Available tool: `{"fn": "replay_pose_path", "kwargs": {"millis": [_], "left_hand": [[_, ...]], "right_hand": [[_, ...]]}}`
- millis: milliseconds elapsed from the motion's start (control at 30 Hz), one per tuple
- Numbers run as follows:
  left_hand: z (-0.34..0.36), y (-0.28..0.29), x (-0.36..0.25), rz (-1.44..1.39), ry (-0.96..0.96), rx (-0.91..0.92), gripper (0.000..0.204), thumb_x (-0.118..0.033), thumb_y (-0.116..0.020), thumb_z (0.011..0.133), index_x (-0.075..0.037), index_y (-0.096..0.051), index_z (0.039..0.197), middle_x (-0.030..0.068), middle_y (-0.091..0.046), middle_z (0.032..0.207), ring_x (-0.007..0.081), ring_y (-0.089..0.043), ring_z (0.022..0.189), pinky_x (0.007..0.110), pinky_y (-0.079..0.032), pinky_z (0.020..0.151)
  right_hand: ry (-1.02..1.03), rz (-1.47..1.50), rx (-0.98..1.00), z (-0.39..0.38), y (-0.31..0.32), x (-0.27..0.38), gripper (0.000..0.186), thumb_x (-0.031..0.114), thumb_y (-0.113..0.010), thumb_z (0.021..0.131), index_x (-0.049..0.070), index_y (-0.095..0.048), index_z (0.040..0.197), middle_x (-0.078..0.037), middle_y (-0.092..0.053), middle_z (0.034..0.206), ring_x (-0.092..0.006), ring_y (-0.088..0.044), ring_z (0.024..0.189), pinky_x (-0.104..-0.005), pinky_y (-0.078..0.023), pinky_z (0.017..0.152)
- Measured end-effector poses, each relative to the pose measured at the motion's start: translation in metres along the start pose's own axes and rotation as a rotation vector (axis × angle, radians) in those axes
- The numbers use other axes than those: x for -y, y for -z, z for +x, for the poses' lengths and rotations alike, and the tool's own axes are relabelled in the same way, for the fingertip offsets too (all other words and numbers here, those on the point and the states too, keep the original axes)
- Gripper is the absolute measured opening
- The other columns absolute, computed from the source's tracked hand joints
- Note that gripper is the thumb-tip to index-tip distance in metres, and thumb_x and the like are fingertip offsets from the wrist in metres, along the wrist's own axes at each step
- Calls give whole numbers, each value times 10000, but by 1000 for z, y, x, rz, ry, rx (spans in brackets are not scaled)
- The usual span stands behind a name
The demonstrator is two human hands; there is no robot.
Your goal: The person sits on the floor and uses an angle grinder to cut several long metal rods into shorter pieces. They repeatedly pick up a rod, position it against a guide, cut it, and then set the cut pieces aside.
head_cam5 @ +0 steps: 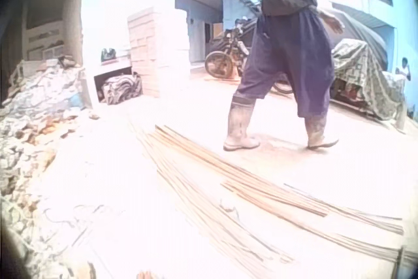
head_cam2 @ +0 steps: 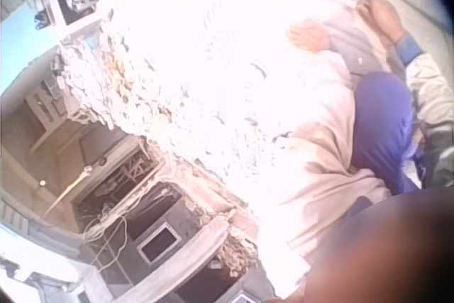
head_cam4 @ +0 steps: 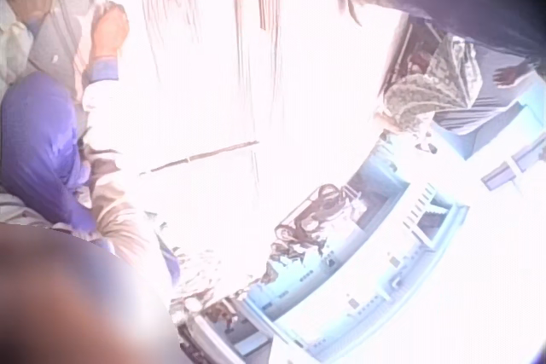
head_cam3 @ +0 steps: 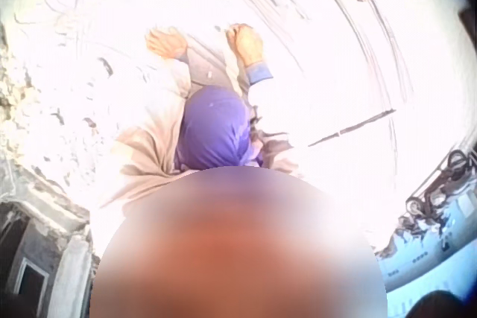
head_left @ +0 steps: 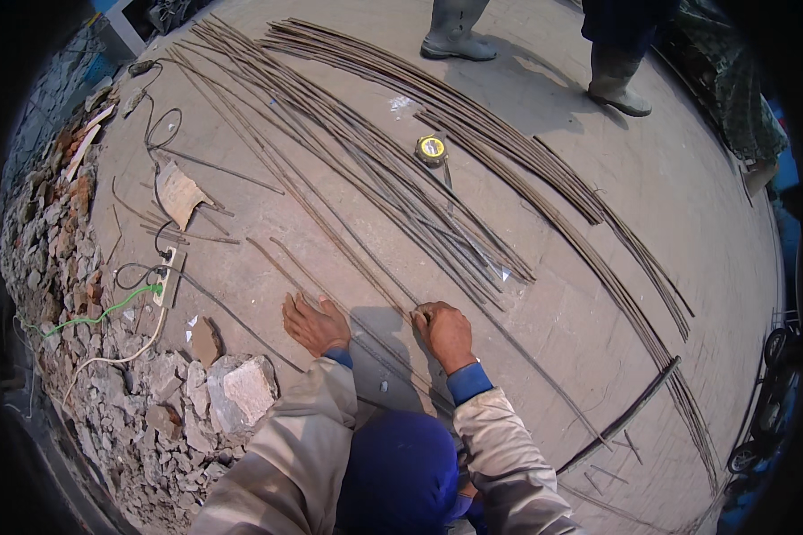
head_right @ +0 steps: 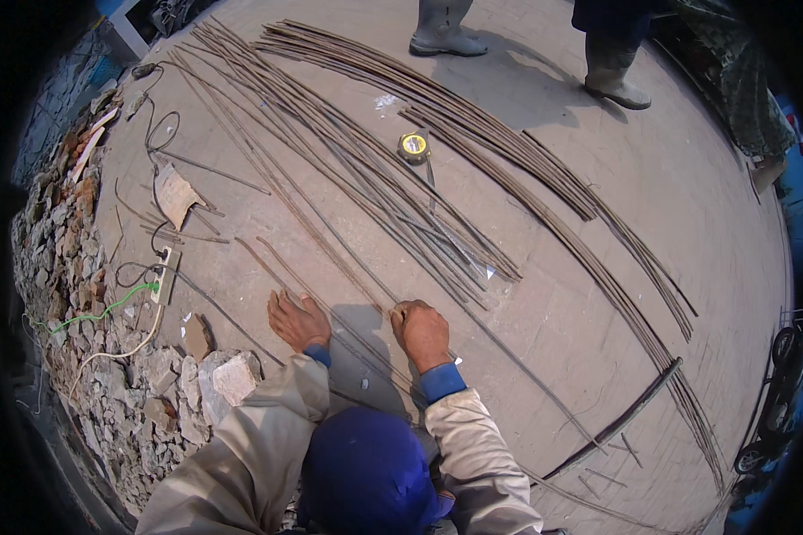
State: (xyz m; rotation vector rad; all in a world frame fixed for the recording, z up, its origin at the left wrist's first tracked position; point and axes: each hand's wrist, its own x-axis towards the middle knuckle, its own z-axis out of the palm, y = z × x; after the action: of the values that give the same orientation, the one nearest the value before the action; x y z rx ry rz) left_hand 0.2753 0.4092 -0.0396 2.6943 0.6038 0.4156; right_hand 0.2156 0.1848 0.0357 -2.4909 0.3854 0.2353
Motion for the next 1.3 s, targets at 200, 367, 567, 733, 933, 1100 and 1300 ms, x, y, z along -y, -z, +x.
{"fn": "replay_pose_path", "kwargs": {"millis": [200, 367, 567, 733, 933, 1100, 1300], "left_hand": [[0, 0, -1, 64, -6, 12, 558, -337, -564, 1078, 14, -530, 1511, 232, -445, 1640, 408, -353, 1555, 538, -240, 1303], [2, 1, -3, 53, -15, -3, 572, -328, -591, 1055, 30, -527, 1497, 241, -447, 1624, 428, -356, 1547, 562, -238, 1308], [1, 3, -7, 49, -5, 13, 572, -313, -586, 1045, 46, -531, 1486, 256, -444, 1620, 434, -359, 1541, 565, -240, 1303], [2, 3, -8, 73, 6, 36, 592, -327, -569, 1031, 54, -525, 1482, 269, -426, 1625, 431, -342, 1542, 563, -238, 1296], [2, 1, -3, 68, -43, 5, 577, -337, -567, 1037, 27, -529, 1483, 253, -430, 1627, 436, -364, 1528, 569, -255, 1287], [0, -6, 3, 93, -68, -28, 563, -359, -559, 1052, 14, -537, 1473, 244, -434, 1628, 438, -377, 1520, 579, -278, 1272], [2, -7, 3, 94, -76, -32, 585, -376, -565, 1054, 24, -534, 1480, 238, -439, 1623, 437, -383, 1515, 571, -276, 1273]], "right_hand": [[1, 12, -555, 94, 78, -56, 173, 190, -727, 995, 64, -795, 1093, -187, -748, 1091, -407, -724, 1012, -492, -578, 887], [-46, -68, -452, 159, 107, -72, 249, 228, -757, 985, 49, -791, 1156, -205, -747, 1146, -403, -714, 1096, -491, -574, 961], [-66, 34, -408, 242, 80, -41, 384, 330, -752, 997, 19, -754, 1222, -236, -733, 1191, -423, -696, 1152, -491, -565, 1010], [-142, 84, -281, 288, 59, -20, 356, 316, -694, 1021, -11, -743, 1154, -268, -732, 1162, -471, -700, 1116, -522, -566, 990], [-123, 180, -397, 269, 95, -99, 291, 272, -683, 1026, -13, -730, 988, -305, -757, 995, -508, -722, 973, -557, -558, 868], [-259, 97, -646, 147, 150, -207, 232, 220, -635, 1073, -5, -645, 1018, -268, -722, 883, -472, -716, 867, -540, -545, 805], [-391, -396, -708, 42, 193, -231, 258, 174, -733, 973, 95, -718, 1218, -208, -656, 1286, -409, -666, 1186, -498, -577, 939]]}}
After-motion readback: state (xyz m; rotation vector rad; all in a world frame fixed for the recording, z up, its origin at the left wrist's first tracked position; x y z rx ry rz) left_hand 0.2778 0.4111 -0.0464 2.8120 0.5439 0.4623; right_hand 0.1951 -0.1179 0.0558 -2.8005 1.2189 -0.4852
